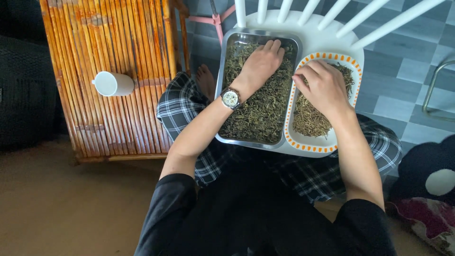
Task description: Sorting dried tea leaves by hand to remove stems and debris into separate compartments of a tray
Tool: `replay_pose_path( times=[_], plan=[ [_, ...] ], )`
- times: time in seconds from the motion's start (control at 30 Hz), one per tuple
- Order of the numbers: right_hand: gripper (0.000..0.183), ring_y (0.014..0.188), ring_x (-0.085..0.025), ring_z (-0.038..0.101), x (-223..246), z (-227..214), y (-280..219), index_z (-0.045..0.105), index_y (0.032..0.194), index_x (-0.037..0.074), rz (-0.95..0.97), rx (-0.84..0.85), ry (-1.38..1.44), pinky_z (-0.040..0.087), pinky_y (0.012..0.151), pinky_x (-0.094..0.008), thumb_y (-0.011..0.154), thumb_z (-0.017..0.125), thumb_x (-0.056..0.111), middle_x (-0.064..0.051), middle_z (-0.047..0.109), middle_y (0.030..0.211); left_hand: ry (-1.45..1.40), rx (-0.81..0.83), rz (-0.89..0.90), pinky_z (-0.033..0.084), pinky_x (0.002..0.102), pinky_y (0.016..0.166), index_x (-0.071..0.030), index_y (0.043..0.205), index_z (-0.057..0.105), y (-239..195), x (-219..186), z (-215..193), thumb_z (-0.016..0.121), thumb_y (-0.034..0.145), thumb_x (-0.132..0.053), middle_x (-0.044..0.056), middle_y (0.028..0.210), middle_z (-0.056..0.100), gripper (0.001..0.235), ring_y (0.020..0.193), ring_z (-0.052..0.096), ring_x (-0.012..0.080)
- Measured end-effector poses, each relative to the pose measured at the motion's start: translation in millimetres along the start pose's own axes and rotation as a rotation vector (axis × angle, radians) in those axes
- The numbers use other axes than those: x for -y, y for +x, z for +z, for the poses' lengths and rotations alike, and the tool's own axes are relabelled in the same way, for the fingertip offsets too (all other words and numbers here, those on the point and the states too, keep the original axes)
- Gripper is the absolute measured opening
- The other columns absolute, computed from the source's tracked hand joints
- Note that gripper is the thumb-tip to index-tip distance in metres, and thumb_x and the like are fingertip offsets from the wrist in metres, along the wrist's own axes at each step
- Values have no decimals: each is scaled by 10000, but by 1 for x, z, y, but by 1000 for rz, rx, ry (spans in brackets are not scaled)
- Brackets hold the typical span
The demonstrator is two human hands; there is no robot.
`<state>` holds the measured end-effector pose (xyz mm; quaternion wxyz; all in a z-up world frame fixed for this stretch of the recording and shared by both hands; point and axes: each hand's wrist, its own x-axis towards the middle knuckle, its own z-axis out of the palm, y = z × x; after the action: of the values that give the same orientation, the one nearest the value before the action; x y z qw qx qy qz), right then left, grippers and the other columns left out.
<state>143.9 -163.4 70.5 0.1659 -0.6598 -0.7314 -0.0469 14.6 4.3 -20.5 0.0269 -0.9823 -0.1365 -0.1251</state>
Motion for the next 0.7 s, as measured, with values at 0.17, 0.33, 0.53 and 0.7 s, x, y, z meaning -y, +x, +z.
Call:
replay_pose_path(
  times=[0.17, 0.33, 0.53, 0.7],
  plan=[
    [135, 907, -234, 671, 2, -2, 4, 718, 969, 36, -17, -11, 5, 576, 789, -346, 1002, 811, 128, -78, 700, 962, 6, 36, 5, 587, 327, 753, -65, 981, 642, -2, 1, -4, 705, 824, -19, 98, 1048, 598, 175, 928, 598, 216],
    [135, 894, -237, 665, 4, -3, 5, 709, 956, 46, -15, -16, -3, 569, 780, -349, 1006, 808, 124, -69, 688, 949, 9, 46, -4, 583, 320, 764, -70, 980, 631, -4, 0, -3, 695, 830, -4, 95, 1029, 576, 176, 914, 578, 208],
    [126, 871, -198, 685, 2, -3, 5, 728, 937, 49, 0, -22, -29, 585, 810, -309, 977, 827, 118, -60, 717, 943, -107, -4, -3, 596, 336, 573, -42, 972, 576, -5, -4, -13, 678, 805, 10, 100, 930, 559, 203, 806, 594, 242],
    [106, 839, -219, 652, -1, -6, 5, 738, 898, 64, -43, -104, 15, 561, 778, -339, 984, 782, 107, -45, 668, 896, -161, -4, -24, 557, 418, 611, -71, 985, 512, -2, -3, -19, 602, 815, -52, 118, 965, 533, 194, 889, 578, 317]
  ],
)
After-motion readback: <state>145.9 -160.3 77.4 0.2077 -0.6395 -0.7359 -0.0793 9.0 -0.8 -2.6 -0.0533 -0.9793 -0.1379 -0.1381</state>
